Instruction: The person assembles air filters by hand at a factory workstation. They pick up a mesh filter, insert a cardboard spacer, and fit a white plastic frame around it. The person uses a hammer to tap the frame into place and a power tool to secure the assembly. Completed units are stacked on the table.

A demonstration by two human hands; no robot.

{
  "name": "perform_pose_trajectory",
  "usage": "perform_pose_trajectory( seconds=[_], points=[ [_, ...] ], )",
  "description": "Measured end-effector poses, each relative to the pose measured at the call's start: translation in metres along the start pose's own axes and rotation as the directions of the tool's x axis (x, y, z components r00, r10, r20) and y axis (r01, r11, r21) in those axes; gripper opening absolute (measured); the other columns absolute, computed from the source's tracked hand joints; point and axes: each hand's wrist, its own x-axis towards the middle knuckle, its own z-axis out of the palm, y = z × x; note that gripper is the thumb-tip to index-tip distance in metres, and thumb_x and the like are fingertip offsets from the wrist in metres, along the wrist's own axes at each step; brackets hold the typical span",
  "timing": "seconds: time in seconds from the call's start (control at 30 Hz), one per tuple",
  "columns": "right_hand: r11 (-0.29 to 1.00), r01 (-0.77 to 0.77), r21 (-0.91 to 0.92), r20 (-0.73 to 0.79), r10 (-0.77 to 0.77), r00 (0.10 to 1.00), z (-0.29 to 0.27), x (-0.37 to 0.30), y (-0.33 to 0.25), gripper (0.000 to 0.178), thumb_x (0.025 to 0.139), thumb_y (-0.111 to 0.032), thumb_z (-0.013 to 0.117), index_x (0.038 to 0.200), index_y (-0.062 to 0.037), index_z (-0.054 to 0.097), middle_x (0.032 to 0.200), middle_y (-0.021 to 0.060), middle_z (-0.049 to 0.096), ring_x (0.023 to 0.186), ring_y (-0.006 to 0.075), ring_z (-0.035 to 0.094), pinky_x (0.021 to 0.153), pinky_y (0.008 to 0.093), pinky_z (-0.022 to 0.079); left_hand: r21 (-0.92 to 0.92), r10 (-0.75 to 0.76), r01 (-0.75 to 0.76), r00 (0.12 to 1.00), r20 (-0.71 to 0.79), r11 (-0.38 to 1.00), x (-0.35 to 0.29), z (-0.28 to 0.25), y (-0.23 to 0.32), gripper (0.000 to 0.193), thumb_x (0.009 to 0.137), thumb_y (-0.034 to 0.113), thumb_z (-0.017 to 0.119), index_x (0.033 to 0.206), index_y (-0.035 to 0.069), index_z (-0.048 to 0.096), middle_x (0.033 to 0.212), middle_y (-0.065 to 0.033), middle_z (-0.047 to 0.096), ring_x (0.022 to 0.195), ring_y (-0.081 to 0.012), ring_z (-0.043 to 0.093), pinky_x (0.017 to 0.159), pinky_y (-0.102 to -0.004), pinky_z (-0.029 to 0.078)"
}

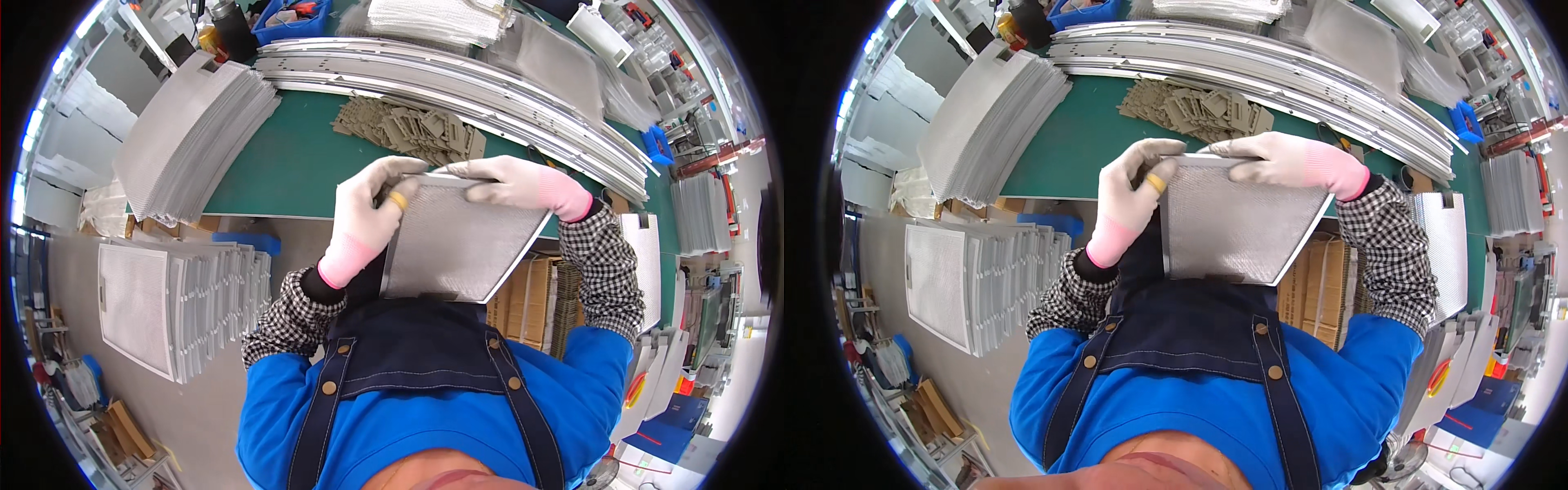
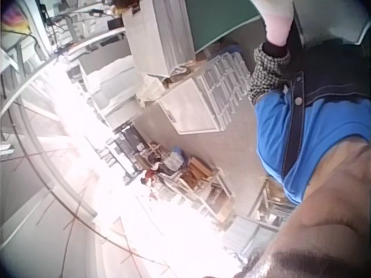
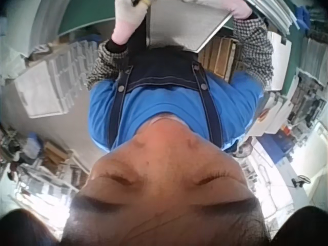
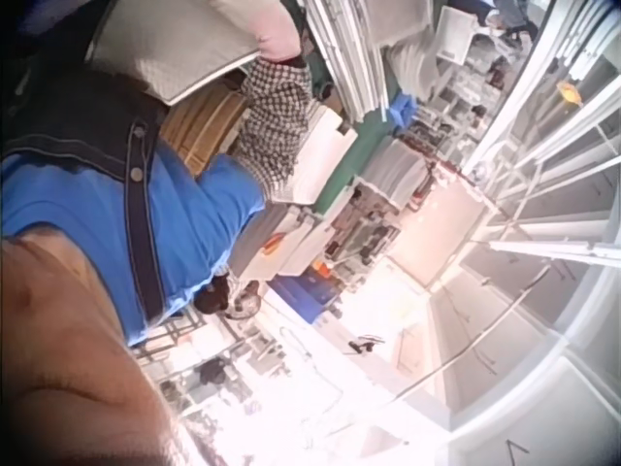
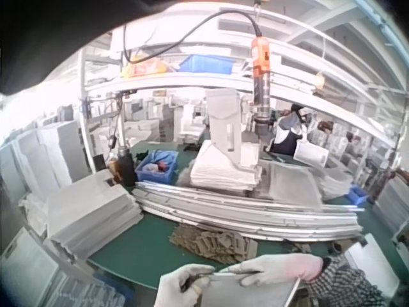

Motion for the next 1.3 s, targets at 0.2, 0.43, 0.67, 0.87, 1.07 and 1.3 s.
perform_pose_trajectory(
  seconds=[0.2,0.43,0.67,0.87,1.07,1.3],
  points=[
    [0.958,0.027,-0.285,-0.162,-0.076,0.984,0.01,0.018,0.01,0.054,0.098,-0.036,0.061,0.144,-0.0086,0.053,0.122,0.023,0.066,0.111,0.0384,0.066,0.096,0.0433,0.052,0.187,0.167,-0.156,0.985,-0.044,0.97,0.005,-0.002,-0.033,0.028,0.096,0.004,0.066,0.124,0.0,0.065,0.095,-0.0002,0.07,0.08,-0.0047,0.06,0.074,-0.0215,0.05],
    [0.765,0.022,-0.643,-0.409,-0.368,0.835,0.039,0.035,0.001,0.045,0.092,-0.032,0.07,0.132,-0.0145,0.062,0.084,0.0106,0.071,0.073,0.0285,0.071,0.061,0.0388,0.056,0.21,-0.056,0.062,0.998,-0.035,0.976,0.013,-0.006,-0.041,0.014,0.094,0.011,0.071,0.101,0.0,0.069,0.07,0.0036,0.053,0.063,-0.004,0.045,0.058,-0.0225,0.041],
    [0.734,0.008,-0.679,-0.426,-0.403,0.81,0.043,0.032,0.003,0.035,0.091,-0.034,0.07,0.122,-0.0163,0.069,0.066,0.0091,0.065,0.059,0.0238,0.067,0.054,0.0363,0.053,-0.052,-0.232,0.236,0.97,0.074,0.97,0.009,-0.012,-0.034,0.026,0.095,0.022,0.072,0.103,-0.002,0.074,0.069,0.0052,0.055,0.064,-0.003,0.045,0.058,-0.0231,0.039],
    [0.763,0.03,-0.646,-0.333,-0.316,0.888,0.047,0.013,-0.013,0.045,0.091,-0.044,0.068,0.124,-0.0135,0.068,0.064,0.0131,0.063,0.06,0.0286,0.068,0.056,0.0381,0.053,-0.225,-0.264,0.289,0.955,0.136,0.93,-0.002,-0.013,-0.038,0.031,0.095,0.023,0.072,0.109,-0.005,0.073,0.086,-0.0014,0.07,0.074,-0.0042,0.059,0.066,-0.0211,0.048],
    [0.778,-0.121,-0.617,-0.51,-0.278,0.814,0.04,0.003,-0.015,0.045,0.092,-0.042,0.066,0.124,-0.0093,0.063,0.072,0.0138,0.068,0.068,0.0328,0.07,0.064,0.0412,0.056,-0.275,-0.097,0.076,0.993,-0.061,0.958,0.012,0.02,-0.016,0.03,0.103,0.023,0.063,0.111,-0.004,0.072,0.094,-0.0013,0.072,0.087,-0.0055,0.06,0.08,-0.0228,0.05],
    [0.986,0.075,-0.15,-0.757,-0.163,0.633,-0.009,-0.047,0.002,0.043,0.103,-0.039,0.05,0.114,-0.0005,0.067,0.094,0.0189,0.072,0.086,0.0361,0.071,0.08,0.0436,0.056,0.424,0.604,-0.68,0.73,0.319,0.599,0.101,-0.013,0.108,0.027,0.09,0.023,0.071,0.105,0.0,0.074,0.087,-0.0143,0.073,0.077,-0.0255,0.071,0.073,-0.0315,0.055]
  ],
)
